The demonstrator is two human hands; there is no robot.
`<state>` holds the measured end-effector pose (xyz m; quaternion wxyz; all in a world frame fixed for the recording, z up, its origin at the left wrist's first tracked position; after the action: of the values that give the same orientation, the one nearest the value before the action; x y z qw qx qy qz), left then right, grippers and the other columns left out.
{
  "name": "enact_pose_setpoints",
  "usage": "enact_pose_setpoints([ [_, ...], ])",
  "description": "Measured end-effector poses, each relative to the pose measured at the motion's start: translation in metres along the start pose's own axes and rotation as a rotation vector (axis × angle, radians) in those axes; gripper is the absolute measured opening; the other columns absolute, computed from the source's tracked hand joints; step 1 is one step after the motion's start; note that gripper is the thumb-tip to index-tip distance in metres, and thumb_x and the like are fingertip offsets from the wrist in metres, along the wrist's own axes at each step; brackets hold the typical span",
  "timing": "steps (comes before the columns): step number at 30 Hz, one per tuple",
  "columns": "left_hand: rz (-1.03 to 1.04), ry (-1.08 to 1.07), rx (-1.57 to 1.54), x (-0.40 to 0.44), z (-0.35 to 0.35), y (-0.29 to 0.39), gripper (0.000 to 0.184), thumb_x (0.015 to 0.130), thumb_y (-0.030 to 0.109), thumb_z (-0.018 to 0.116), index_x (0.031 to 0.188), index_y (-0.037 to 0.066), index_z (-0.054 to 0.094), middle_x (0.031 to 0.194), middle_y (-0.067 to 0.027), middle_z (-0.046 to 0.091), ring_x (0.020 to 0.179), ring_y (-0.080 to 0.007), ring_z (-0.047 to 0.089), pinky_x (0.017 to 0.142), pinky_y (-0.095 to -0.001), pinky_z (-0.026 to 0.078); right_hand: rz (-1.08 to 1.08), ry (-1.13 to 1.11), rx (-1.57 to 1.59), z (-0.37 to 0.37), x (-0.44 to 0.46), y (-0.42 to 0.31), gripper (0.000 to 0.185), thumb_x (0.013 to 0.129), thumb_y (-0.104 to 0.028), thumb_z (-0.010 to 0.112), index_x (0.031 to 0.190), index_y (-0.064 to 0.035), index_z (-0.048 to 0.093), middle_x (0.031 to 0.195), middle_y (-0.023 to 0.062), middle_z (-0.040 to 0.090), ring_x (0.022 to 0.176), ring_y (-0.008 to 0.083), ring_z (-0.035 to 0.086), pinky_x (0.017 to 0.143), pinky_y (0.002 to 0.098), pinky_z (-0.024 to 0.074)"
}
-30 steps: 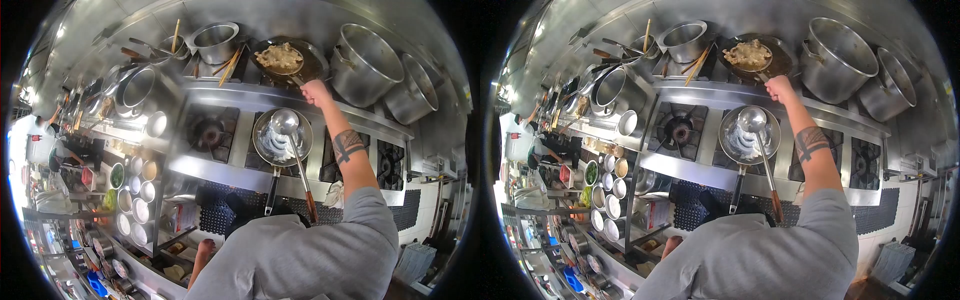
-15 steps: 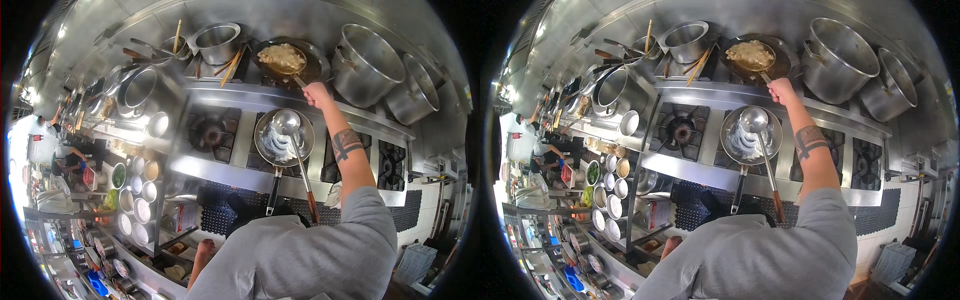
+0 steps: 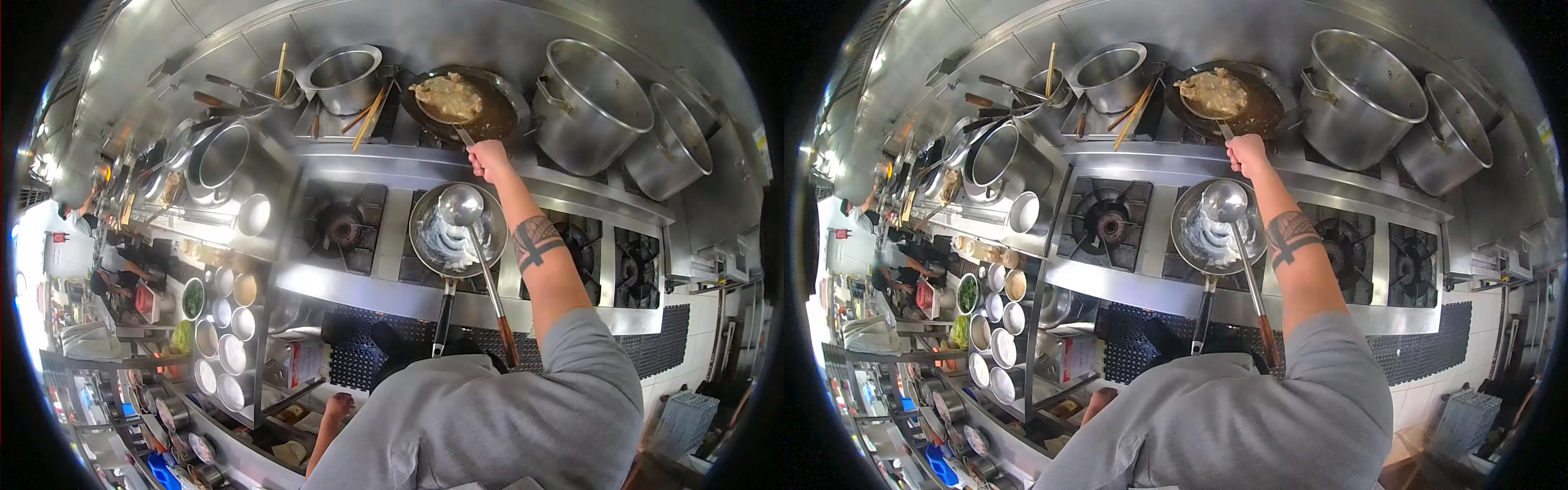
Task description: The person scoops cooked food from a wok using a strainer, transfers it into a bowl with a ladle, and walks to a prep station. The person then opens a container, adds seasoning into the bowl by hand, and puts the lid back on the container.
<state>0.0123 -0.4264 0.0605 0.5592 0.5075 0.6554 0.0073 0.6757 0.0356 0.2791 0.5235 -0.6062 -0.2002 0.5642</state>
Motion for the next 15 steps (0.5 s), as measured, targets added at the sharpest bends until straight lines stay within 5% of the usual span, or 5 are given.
enact_pose_setpoints([
  [3, 0.200, -0.133, 0.135, 0.008, -0.006, 0.011, 0.023, 0.096, 0.021, 0.058, 0.112, 0.005, 0.064, 0.090, -0.0072, 0.069, 0.073, -0.0188, 0.068, 0.058, -0.0347, 0.050, -0.018, 0.026, -0.067, 0.012, -0.011, -0.014, 0.022, 0.090, -0.004, 0.060, 0.070, -0.0050, 0.051, 0.060, 0.0051, 0.050, 0.043, 0.0144, 0.040, 0.039, 0.0304, 0.0283],
  [5, -0.272, 0.117, -0.373, -0.003, -0.001, 0.023, 0.025, 0.095, 0.022, 0.059, 0.113, 0.006, 0.063, 0.092, -0.0079, 0.069, 0.073, -0.0190, 0.068, 0.057, -0.0334, 0.050, -0.021, 0.000, 0.010, 0.003, -0.004, -0.013, 0.022, 0.090, -0.005, 0.060, 0.070, -0.0043, 0.051, 0.061, 0.0053, 0.050, 0.044, 0.0144, 0.041, 0.039, 0.0304, 0.0285],
  [7, -0.321, 0.129, -0.374, -0.002, -0.004, 0.034, 0.025, 0.093, 0.021, 0.061, 0.114, 0.007, 0.063, 0.091, -0.0076, 0.069, 0.074, -0.0195, 0.068, 0.057, -0.0323, 0.050, -0.014, -0.004, 0.013, 0.013, -0.005, -0.018, 0.021, 0.092, -0.007, 0.060, 0.072, -0.0067, 0.051, 0.062, 0.0037, 0.050, 0.045, 0.0117, 0.040, 0.040, 0.0292, 0.0277],
  [13, 0.146, -0.113, 0.614, 0.003, 0.002, 0.038, 0.026, 0.091, 0.020, 0.059, 0.112, 0.006, 0.065, 0.088, -0.0072, 0.069, 0.076, -0.0198, 0.070, 0.057, -0.0320, 0.051, -0.053, 0.028, 0.045, 0.028, -0.010, -0.017, 0.022, 0.092, -0.008, 0.061, 0.072, -0.0051, 0.053, 0.062, 0.0045, 0.051, 0.045, 0.0128, 0.041, 0.039, 0.0303, 0.0301],
  [15, -0.180, 0.013, -0.056, 0.009, 0.020, 0.001, 0.027, 0.092, 0.019, 0.058, 0.113, 0.005, 0.065, 0.086, -0.0070, 0.070, 0.074, -0.0189, 0.069, 0.056, -0.0329, 0.051, -0.039, 0.035, -0.009, 0.023, -0.001, -0.011, 0.023, 0.093, -0.008, 0.061, 0.072, -0.0053, 0.052, 0.062, 0.0046, 0.052, 0.045, 0.0131, 0.041, 0.040, 0.0303, 0.0303],
])
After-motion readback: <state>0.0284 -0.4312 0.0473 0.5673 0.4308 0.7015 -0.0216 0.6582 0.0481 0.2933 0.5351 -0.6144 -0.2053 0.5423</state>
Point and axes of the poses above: each hand's wrist, its own x-axis towards the middle knuckle, its own z-axis out of the palm, y = z × x, the point moved 3 cm from there along x, towards the middle knuckle
